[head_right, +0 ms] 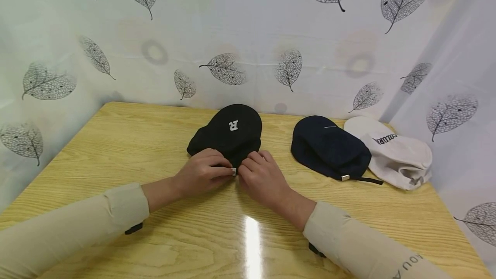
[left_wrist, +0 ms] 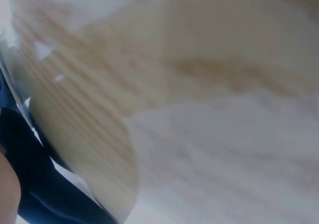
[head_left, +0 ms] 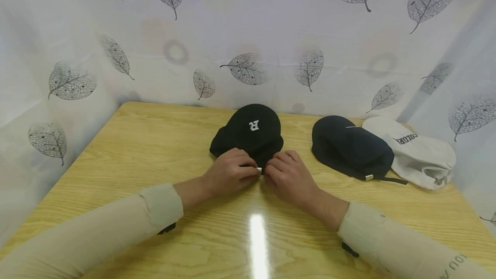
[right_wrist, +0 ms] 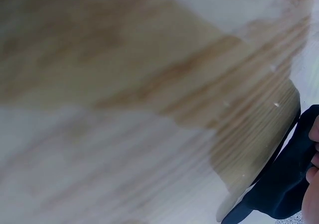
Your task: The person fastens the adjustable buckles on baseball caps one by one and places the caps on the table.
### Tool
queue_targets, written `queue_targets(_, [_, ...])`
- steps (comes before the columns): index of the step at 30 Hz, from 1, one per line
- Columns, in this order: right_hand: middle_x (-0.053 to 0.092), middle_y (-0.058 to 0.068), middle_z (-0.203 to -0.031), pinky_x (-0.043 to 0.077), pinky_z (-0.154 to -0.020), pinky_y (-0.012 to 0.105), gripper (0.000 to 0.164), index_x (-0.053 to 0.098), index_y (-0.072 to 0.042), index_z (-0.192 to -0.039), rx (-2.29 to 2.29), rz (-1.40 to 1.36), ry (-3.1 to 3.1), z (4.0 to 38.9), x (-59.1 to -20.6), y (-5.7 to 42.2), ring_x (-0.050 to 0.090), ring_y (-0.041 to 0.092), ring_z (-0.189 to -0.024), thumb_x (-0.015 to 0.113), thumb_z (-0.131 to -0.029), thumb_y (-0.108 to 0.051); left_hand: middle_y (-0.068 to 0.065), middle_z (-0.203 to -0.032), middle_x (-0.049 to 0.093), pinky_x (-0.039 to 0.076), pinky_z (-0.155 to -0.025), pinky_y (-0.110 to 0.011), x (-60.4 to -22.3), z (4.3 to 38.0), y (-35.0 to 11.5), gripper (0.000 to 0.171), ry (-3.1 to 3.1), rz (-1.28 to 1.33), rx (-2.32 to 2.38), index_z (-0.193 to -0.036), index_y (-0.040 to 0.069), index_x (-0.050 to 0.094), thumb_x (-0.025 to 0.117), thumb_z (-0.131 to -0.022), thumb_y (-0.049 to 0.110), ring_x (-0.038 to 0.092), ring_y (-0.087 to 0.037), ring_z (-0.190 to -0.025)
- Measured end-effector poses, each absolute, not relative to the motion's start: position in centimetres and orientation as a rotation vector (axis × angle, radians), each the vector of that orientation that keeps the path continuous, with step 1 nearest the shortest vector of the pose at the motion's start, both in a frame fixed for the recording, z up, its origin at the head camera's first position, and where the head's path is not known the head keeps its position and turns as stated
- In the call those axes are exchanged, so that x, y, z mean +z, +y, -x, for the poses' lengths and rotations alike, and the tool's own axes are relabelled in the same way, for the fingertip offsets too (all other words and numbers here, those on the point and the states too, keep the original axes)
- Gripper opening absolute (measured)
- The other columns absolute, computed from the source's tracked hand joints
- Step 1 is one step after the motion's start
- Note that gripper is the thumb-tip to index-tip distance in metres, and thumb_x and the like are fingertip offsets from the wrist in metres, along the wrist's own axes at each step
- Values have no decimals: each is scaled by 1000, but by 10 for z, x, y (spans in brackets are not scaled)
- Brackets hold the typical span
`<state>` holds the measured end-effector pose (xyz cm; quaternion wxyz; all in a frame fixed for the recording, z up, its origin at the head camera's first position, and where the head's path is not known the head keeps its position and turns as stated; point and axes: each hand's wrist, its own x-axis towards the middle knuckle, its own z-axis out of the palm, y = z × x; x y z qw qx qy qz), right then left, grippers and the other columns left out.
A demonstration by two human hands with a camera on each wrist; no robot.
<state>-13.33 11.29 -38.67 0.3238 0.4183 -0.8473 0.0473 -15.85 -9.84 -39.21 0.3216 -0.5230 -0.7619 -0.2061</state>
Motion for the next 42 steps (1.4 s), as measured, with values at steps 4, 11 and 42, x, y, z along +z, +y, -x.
queue_targets(4, [63, 0, -81, 42, -79, 38, 11, 62, -13, -73, 119, -1082, -2216, 133, -387, 113, 55, 21, -85, 72, -75, -15, 3, -80, 68, 48, -71, -23, -393, 158, -98, 11, -2003, 1363, -533, -81, 16, 76, 80, -71, 18, 61, -11, -75])
queue_targets(11, [64, 0, -87, 42, -81, 37, 17, 64, -14, -81, 175, -1114, -2219, 134, -390, 112, 56, 21, -89, 78, -74, -20, 2, -80, 69, 48, -70, -24, -394, 158, -99, 12, -1979, 1360, -523, -81, 15, 75, 81, -71, 18, 61, -11, -76])
queue_targets(42, [63, 0, -84, 42, -80, 36, 9, 64, -13, -77, 161, -1124, -2218, 135, -386, 110, 55, 20, -85, 73, -77, -13, 3, -81, 69, 49, -72, -23, -391, 160, -98, 11, -1972, 1390, -546, -82, 16, 76, 80, -72, 19, 62, -10, -77])
